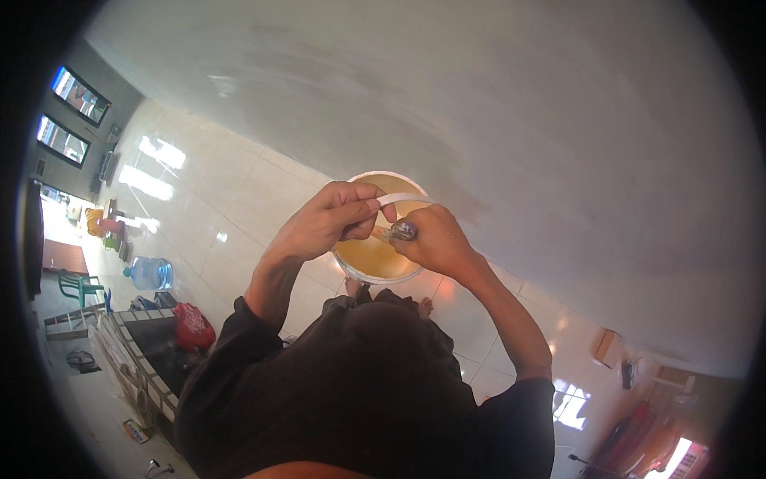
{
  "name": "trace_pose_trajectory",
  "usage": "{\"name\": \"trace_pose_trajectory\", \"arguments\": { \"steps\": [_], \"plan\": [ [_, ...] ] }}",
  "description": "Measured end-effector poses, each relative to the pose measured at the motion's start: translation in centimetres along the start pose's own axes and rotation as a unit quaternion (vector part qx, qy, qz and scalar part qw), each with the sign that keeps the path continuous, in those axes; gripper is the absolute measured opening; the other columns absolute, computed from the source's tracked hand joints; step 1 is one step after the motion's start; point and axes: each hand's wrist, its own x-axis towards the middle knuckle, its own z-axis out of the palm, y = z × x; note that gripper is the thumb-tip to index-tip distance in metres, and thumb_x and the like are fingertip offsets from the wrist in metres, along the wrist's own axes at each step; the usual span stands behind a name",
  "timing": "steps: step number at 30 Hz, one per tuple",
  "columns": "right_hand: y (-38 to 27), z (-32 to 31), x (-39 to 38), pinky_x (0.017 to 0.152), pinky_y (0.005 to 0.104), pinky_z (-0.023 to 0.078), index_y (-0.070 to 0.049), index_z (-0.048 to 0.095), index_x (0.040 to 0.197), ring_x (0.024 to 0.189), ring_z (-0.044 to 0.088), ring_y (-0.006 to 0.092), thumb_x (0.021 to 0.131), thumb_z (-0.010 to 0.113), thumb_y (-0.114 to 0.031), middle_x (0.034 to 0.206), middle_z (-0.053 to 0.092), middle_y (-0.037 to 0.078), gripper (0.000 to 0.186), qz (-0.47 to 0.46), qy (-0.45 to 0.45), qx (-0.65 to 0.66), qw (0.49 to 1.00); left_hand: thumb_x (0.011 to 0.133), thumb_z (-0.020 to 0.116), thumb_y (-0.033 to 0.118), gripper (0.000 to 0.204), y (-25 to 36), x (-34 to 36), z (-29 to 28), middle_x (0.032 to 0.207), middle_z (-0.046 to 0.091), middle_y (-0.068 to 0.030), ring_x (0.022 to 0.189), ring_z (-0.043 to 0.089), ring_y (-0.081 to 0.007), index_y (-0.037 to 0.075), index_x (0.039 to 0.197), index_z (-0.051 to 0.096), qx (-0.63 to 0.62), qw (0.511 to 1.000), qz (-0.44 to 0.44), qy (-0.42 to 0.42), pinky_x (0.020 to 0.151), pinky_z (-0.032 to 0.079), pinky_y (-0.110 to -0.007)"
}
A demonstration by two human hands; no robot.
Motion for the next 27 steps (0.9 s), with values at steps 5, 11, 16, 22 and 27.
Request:
{"name": "trace_pose_trajectory", "arguments": {
  "steps": [5,11,16,22,27],
  "plan": [
    [3.0,1.6,0.1,0.063,0.0422,0.050,0.001,0.064,0.071,0.064,0.062,0.0343,0.071,0.067,-0.015,0.066,0.063,0.018,0.017,-0.006,-0.018,-0.024,1.000,0.097,0.042,0.017,0.026,-0.8,1.3,1.3,0.057,0.036,0.0046,0.054,0.030,-0.0055,0.001,0.094,0.062,0.006,1.000,-0.009,-0.012,0.053,0.026,-0.023],
    [4.4,2.5,0.6,0.065,0.0418,0.051,-0.001,0.066,0.079,0.068,0.064,0.0333,0.073,0.066,-0.015,0.069,0.064,0.018,0.015,0.022,-0.028,-0.010,0.999,0.097,0.041,0.017,0.026,-0.8,2.2,1.8,0.058,0.035,0.0049,0.054,0.030,-0.0058,0.001,0.094,0.061,0.021,0.999,-0.017,-0.019,0.054,0.026,-0.023],
    [5.8,3.4,0.9,0.066,0.0420,0.051,-0.001,0.067,0.078,0.069,0.065,0.0330,0.075,0.067,-0.015,0.071,0.065,0.018,0.014,0.019,-0.052,-0.073,0.996,0.097,0.041,0.016,0.026,-0.8,2.5,1.8,0.058,0.036,0.0052,0.054,0.030,-0.0054,0.001,0.095,0.062,0.025,0.999,-0.028,-0.020,0.053,0.026,-0.023],
    [4.9,2.6,0.5,0.066,0.0424,0.050,-0.002,0.070,0.078,0.068,0.065,0.0323,0.077,0.068,-0.018,0.069,0.064,0.018,0.016,0.039,-0.053,-0.062,0.996,0.097,0.042,0.017,0.026,-0.2,2.2,1.8,0.059,0.037,0.0056,0.054,0.030,-0.0048,0.001,0.095,0.062,0.027,0.999,-0.037,-0.013,0.052,0.026,-0.022],
    [4.2,2.3,0.2,0.066,0.0426,0.050,-0.002,0.070,0.076,0.068,0.064,0.0326,0.078,0.067,-0.017,0.069,0.064,0.018,0.016,0.025,-0.052,-0.074,0.996,0.097,0.042,0.017,0.027,-0.8,2.1,2.0,0.059,0.036,0.0063,0.054,0.030,-0.0046,0.001,0.095,0.063,0.005,0.999,-0.033,-0.004,0.052,0.025,-0.022]
  ]
}}
